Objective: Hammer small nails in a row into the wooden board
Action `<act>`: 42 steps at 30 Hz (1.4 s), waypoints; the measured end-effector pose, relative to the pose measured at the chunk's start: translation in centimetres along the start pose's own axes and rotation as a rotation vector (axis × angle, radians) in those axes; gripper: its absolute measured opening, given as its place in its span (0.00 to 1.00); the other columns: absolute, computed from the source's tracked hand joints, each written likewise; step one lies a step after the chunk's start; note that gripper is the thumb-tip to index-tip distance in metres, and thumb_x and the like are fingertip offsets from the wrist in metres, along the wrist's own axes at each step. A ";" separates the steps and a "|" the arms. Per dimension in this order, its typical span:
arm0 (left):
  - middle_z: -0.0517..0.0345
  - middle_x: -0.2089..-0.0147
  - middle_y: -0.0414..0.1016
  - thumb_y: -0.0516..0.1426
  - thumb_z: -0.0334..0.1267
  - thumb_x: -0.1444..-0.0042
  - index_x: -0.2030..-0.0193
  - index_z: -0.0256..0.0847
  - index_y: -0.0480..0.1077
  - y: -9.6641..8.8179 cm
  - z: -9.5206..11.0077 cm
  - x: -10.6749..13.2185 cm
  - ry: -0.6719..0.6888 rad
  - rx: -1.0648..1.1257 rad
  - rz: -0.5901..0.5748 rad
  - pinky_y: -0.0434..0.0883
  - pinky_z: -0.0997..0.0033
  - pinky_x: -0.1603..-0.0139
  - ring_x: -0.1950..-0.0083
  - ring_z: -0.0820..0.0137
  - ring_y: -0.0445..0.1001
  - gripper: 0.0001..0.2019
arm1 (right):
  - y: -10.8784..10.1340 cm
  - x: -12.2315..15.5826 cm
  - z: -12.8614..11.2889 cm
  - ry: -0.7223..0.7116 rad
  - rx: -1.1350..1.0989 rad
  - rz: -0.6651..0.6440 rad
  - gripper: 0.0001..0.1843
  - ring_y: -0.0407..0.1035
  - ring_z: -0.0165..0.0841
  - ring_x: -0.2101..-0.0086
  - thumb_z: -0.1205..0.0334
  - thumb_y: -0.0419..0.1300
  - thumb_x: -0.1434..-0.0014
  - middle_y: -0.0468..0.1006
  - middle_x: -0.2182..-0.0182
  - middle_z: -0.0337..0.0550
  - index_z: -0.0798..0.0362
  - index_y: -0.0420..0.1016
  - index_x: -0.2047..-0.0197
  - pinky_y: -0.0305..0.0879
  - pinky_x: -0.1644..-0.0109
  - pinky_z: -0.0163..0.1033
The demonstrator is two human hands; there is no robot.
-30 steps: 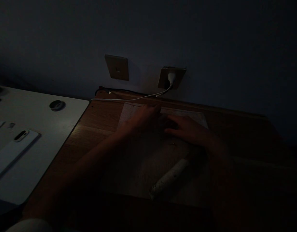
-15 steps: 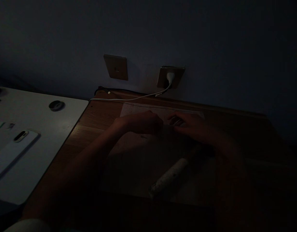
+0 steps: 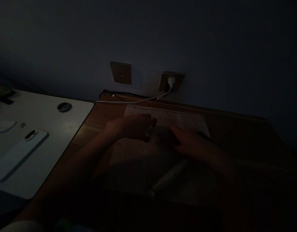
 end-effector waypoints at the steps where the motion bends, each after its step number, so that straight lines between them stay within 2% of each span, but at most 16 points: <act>1: 0.50 0.45 0.76 0.68 0.41 0.45 0.42 0.42 0.71 0.7 0.0 0.3 -0.008 -0.035 -0.013 0.69 0.69 0.62 0.54 0.63 0.79 0.25 | 0.8 0.1 -0.1 -0.018 0.006 0.009 0.32 0.75 0.50 0.44 0.73 0.64 0.47 0.80 0.42 0.58 0.54 0.73 0.38 0.71 0.42 0.50; 5: 0.47 0.46 0.73 0.59 0.32 0.38 0.43 0.37 0.69 3.0 1.0 0.4 -0.016 -0.041 -0.008 0.71 0.68 0.62 0.57 0.65 0.77 0.17 | 2.5 -0.2 -0.6 -0.044 -0.031 0.049 0.26 0.76 0.48 0.46 0.75 0.60 0.44 0.80 0.47 0.58 0.54 0.74 0.42 0.70 0.43 0.50; 8: 0.48 0.48 0.72 0.53 0.27 0.35 0.44 0.36 0.68 3.3 2.3 0.1 0.056 0.012 0.059 0.73 0.69 0.57 0.56 0.68 0.76 0.14 | 2.3 -0.8 -1.1 -0.053 -0.081 0.140 0.27 0.75 0.47 0.46 0.77 0.58 0.45 0.78 0.46 0.57 0.54 0.73 0.42 0.70 0.42 0.51; 11: 0.49 0.46 0.71 0.56 0.28 0.36 0.43 0.38 0.69 3.0 2.6 0.1 0.103 0.009 0.134 0.74 0.69 0.52 0.51 0.67 0.76 0.15 | 2.1 -0.8 -1.4 -0.089 -0.113 0.216 0.32 0.73 0.48 0.43 0.74 0.62 0.47 0.76 0.42 0.57 0.54 0.73 0.38 0.68 0.38 0.53; 15: 0.47 0.44 0.72 0.62 0.33 0.37 0.41 0.39 0.69 3.3 1.1 0.8 0.027 -0.087 0.161 0.73 0.67 0.52 0.45 0.61 0.76 0.18 | 2.7 -0.6 -1.4 -0.105 -0.161 0.187 0.33 0.73 0.48 0.43 0.68 0.65 0.47 0.76 0.42 0.55 0.53 0.73 0.37 0.68 0.36 0.54; 18: 0.47 0.42 0.73 0.63 0.35 0.37 0.41 0.42 0.70 3.9 0.9 1.5 0.086 -0.109 0.136 0.73 0.68 0.52 0.42 0.59 0.73 0.18 | 3.0 -1.0 -1.2 -0.085 -0.200 0.213 0.38 0.72 0.49 0.40 0.65 0.70 0.48 0.73 0.38 0.55 0.51 0.72 0.33 0.67 0.35 0.54; 21: 0.48 0.45 0.75 0.61 0.32 0.37 0.44 0.40 0.72 4.5 1.3 1.9 0.104 -0.092 0.109 0.72 0.69 0.53 0.46 0.62 0.74 0.14 | 2.8 -2.1 -0.8 -0.004 -0.217 0.211 0.45 0.72 0.49 0.41 0.63 0.74 0.51 0.69 0.37 0.58 0.53 0.69 0.30 0.69 0.37 0.52; 23: 0.48 0.49 0.75 0.57 0.30 0.34 0.46 0.38 0.72 4.8 1.7 2.0 0.084 -0.078 0.109 0.72 0.70 0.56 0.51 0.65 0.75 0.11 | 2.4 -2.9 -0.7 -0.001 -0.223 0.163 0.43 0.74 0.46 0.46 0.63 0.74 0.50 0.70 0.38 0.58 0.53 0.70 0.31 0.71 0.42 0.50; 26: 0.50 0.51 0.75 0.51 0.31 0.30 0.49 0.37 0.72 4.7 2.1 2.2 0.036 0.028 0.159 0.72 0.70 0.59 0.58 0.68 0.77 0.10 | 1.4 -3.6 -0.6 -0.058 -0.209 0.083 0.32 0.75 0.41 0.52 0.66 0.70 0.47 0.75 0.44 0.55 0.56 0.76 0.38 0.72 0.48 0.47; 30: 0.51 0.51 0.75 0.56 0.32 0.33 0.49 0.37 0.72 4.7 2.5 2.5 0.031 0.177 0.173 0.73 0.70 0.57 0.57 0.68 0.78 0.08 | 0.7 -3.6 -0.4 -0.091 -0.197 0.069 0.22 0.74 0.37 0.57 0.66 0.68 0.45 0.78 0.50 0.50 0.56 0.78 0.46 0.72 0.51 0.43; 33: 0.49 0.49 0.75 0.59 0.35 0.35 0.47 0.38 0.71 5.1 2.7 2.6 0.075 0.145 0.179 0.75 0.68 0.54 0.54 0.66 0.78 0.11 | 0.7 -3.2 -0.2 -0.086 -0.212 0.111 0.24 0.75 0.37 0.55 0.64 0.68 0.43 0.77 0.46 0.53 0.56 0.78 0.42 0.72 0.50 0.43; 37: 0.46 0.48 0.75 0.54 0.28 0.34 0.47 0.37 0.71 6.1 2.9 2.3 0.101 0.069 0.188 0.75 0.66 0.51 0.47 0.61 0.77 0.11 | 1.3 -2.3 -0.6 -0.139 -0.181 0.043 0.34 0.74 0.42 0.47 0.67 0.69 0.46 0.75 0.41 0.55 0.55 0.74 0.35 0.70 0.43 0.47; 39: 0.47 0.49 0.74 0.53 0.27 0.34 0.44 0.37 0.70 6.4 2.8 1.9 0.075 0.097 0.197 0.75 0.67 0.53 0.52 0.63 0.78 0.13 | 1.4 -1.9 -1.1 -0.168 -0.166 0.018 0.36 0.73 0.44 0.45 0.70 0.68 0.47 0.76 0.41 0.56 0.56 0.74 0.34 0.69 0.40 0.48; 42: 0.47 0.48 0.74 0.52 0.28 0.32 0.38 0.37 0.67 6.2 2.8 1.3 0.040 0.187 0.249 0.76 0.67 0.54 0.56 0.66 0.78 0.17 | 1.5 -1.9 -1.8 -0.160 -0.146 0.040 0.30 0.74 0.44 0.46 0.76 0.62 0.47 0.80 0.46 0.55 0.57 0.77 0.40 0.68 0.40 0.49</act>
Point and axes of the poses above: each hand's wrist, its own x-axis away from the middle knuckle, its own y-axis out of the palm, z = x × y, the point moved 4 cm from there along -x, towards the middle knuckle
